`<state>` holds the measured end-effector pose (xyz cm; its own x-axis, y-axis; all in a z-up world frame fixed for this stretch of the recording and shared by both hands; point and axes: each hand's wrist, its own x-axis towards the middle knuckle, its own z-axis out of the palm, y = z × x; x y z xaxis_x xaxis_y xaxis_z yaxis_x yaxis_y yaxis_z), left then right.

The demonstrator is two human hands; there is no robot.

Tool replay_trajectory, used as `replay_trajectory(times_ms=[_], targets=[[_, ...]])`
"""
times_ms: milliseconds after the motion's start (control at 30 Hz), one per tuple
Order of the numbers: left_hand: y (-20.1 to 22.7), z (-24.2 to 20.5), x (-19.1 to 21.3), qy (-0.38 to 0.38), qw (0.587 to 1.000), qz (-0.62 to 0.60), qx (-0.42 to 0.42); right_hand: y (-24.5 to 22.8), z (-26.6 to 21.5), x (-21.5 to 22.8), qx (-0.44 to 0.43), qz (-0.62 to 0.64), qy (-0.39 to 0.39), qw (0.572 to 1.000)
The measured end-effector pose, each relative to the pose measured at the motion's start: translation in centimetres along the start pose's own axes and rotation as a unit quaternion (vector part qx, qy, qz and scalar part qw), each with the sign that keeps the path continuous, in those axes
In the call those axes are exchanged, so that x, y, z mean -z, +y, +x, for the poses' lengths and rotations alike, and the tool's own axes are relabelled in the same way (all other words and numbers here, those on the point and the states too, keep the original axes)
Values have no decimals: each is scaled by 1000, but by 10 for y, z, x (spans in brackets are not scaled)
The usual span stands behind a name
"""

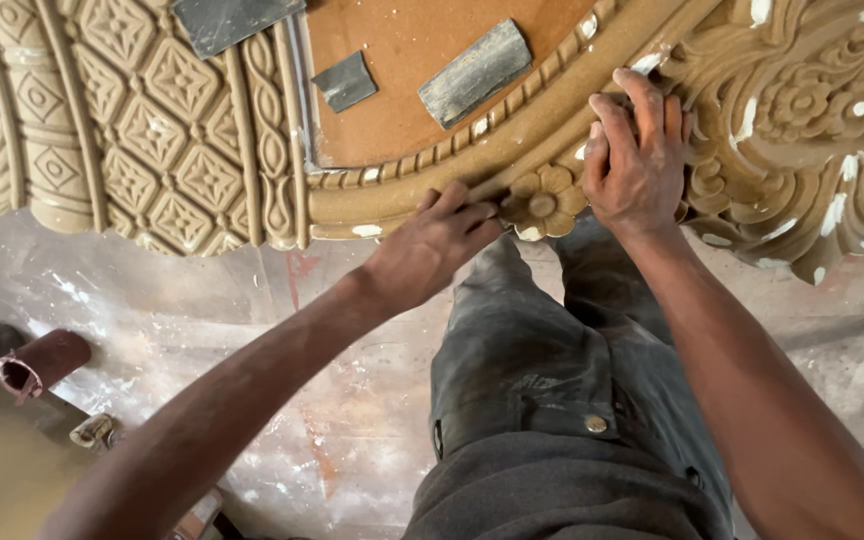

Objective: The person sands the intricate carvings of a large wooden headboard by hand using small pieces of sandpaper, moving across different sections of the ornate floral and geometric patterns.

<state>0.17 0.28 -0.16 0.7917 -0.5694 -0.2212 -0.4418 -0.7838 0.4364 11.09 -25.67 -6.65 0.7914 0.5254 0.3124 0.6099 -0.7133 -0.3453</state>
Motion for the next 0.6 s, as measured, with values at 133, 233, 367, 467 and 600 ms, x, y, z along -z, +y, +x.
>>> replay_trajectory(times_ms=[133,233,367,467,600], targets=[[-14,-13,13,111,988,72,-84,5,-5,-7,14,-48,-1,999],[-14,6,15,-5,994,56,-90,8,-6,-7,7,-50,-9,999],[-19,6,19,-53,990,75,-111,2,-4,-2,10,-93,-13,996],[-12,-7,21,2,992,89,-93,-1,-3,3,6,-62,-21,998],[-1,1,19,-4,986,142,-83,-7,1,5,1,-52,-12,999]])
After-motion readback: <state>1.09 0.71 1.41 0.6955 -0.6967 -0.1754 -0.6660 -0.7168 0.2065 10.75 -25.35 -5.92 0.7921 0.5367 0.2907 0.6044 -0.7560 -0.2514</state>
